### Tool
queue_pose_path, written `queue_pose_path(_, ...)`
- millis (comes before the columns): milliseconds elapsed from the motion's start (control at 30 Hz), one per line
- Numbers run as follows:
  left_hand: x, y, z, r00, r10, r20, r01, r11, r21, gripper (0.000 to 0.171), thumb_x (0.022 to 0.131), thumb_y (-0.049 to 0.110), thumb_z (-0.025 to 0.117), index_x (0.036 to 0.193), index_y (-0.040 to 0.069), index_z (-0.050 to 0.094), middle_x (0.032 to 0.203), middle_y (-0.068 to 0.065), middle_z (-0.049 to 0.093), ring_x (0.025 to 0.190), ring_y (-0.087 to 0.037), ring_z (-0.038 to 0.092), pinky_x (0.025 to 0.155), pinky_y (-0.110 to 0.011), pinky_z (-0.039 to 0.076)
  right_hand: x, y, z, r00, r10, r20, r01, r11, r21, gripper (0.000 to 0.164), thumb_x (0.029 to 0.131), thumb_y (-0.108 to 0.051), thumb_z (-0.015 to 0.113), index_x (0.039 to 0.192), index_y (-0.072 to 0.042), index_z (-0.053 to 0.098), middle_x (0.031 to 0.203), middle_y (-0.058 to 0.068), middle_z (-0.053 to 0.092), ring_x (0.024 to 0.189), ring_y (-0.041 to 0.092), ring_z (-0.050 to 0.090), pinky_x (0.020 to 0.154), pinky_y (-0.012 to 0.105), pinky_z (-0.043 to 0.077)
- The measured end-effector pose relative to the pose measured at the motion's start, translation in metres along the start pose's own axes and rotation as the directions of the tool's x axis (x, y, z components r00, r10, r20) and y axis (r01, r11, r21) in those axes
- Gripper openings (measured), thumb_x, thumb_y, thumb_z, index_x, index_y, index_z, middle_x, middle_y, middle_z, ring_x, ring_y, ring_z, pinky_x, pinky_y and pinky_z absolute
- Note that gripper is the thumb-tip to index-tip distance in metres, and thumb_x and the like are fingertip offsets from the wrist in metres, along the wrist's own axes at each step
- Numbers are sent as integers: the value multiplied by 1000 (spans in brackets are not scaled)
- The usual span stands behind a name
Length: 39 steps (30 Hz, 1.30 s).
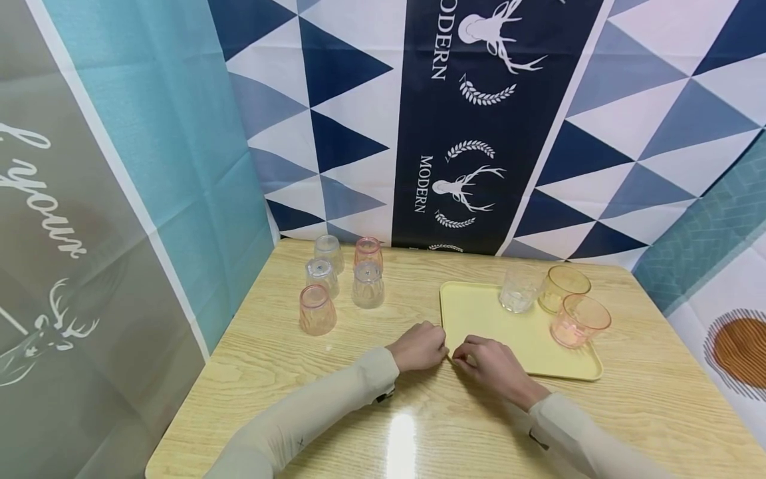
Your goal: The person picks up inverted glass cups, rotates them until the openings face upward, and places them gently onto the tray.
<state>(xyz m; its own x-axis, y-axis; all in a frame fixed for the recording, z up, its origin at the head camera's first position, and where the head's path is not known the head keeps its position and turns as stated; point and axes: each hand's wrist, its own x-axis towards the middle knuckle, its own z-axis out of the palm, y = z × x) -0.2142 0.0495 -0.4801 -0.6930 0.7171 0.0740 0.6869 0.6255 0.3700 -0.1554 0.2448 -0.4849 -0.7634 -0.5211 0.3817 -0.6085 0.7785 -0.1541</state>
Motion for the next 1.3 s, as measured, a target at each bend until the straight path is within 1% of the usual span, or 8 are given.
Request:
queue_pose_path(167, -7, -8, -13, 1000, 15, 3, -15, 1000, 18, 39, 97, 18, 67, 61, 16, 54, 54, 8, 42, 48, -4, 39, 47, -19, 35, 0, -1, 1, 1000, 16, 16, -16, 1000, -10, 10, 82, -17, 87, 88, -17, 79, 84, -12, 67, 70, 2, 60, 59, 28, 53)
queue_pose_path(333, -20, -22, -50, 999, 44, -25, -43, 998, 41, 23, 99, 19, 66, 78, 13, 71, 65, 9, 57, 56, -2, 47, 56, -17, 43, 1, -3, 1, 999, 21, 31, -21, 1000, -12, 11, 81, -17, 88, 86, -18, 79, 82, -13, 67, 68, 1, 60, 58, 26, 52)
queue_pose_path(500, -38, -43, -85, 991, 96, -95, -89, 993, 80, 21, 101, 15, 64, 82, 12, 72, 71, 6, 63, 60, -4, 50, 59, -20, 46, 1, -4, -2, 1000, 4, 2, -4, 1000, -4, 14, 78, -13, 90, 83, -19, 78, 80, -13, 67, 66, 2, 61, 55, 26, 51)
queue_pose_path(700, -66, -71, -113, 982, 92, -162, -78, 993, 93, 16, 101, 13, 63, 91, 11, 74, 83, 4, 68, 69, -5, 57, 64, -24, 50, 1, -5, -3, 1000, 12, 21, -12, 1000, -4, 13, 79, -14, 89, 83, -19, 78, 82, -12, 68, 67, 3, 62, 55, 25, 51)
queue_pose_path(833, -83, -85, -127, 977, 97, -190, -76, 991, 114, 12, 101, 13, 64, 97, 9, 75, 92, 0, 68, 80, -11, 62, 70, -27, 53, 1, -5, -2, 1000, 21, 23, -21, 1000, -11, 13, 79, -16, 89, 83, -20, 78, 81, -12, 67, 67, 2, 61, 56, 25, 51)
queue_pose_path(967, -97, -98, -138, 976, 72, -204, -40, 987, 158, 11, 100, 17, 68, 103, 8, 74, 98, -3, 66, 87, -16, 61, 73, -31, 54, 1, -5, -2, 1000, 24, 11, -24, 1000, -13, 13, 78, -15, 89, 82, -19, 78, 80, -12, 67, 66, 3, 61, 55, 25, 50)
queue_pose_path(1167, -111, -118, -146, 980, 23, -200, 23, 974, 225, 25, 95, 24, 75, 110, 4, 74, 102, -7, 64, 88, -20, 60, 76, -36, 55, 0, -5, -2, 999, 30, 13, -30, 1000, -6, 13, 79, -14, 89, 82, -19, 78, 80, -12, 67, 66, 3, 61, 55, 26, 50)
queue_pose_path(1300, -119, -128, -147, 980, -2, -201, 53, 968, 246, 31, 93, 30, 77, 109, 3, 74, 103, -9, 64, 91, -22, 60, 80, -40, 55, 0, -4, -1, 999, 31, 12, -31, 1000, 3, 13, 79, -14, 89, 82, -19, 78, 81, -12, 68, 66, 3, 61, 55, 25, 50)
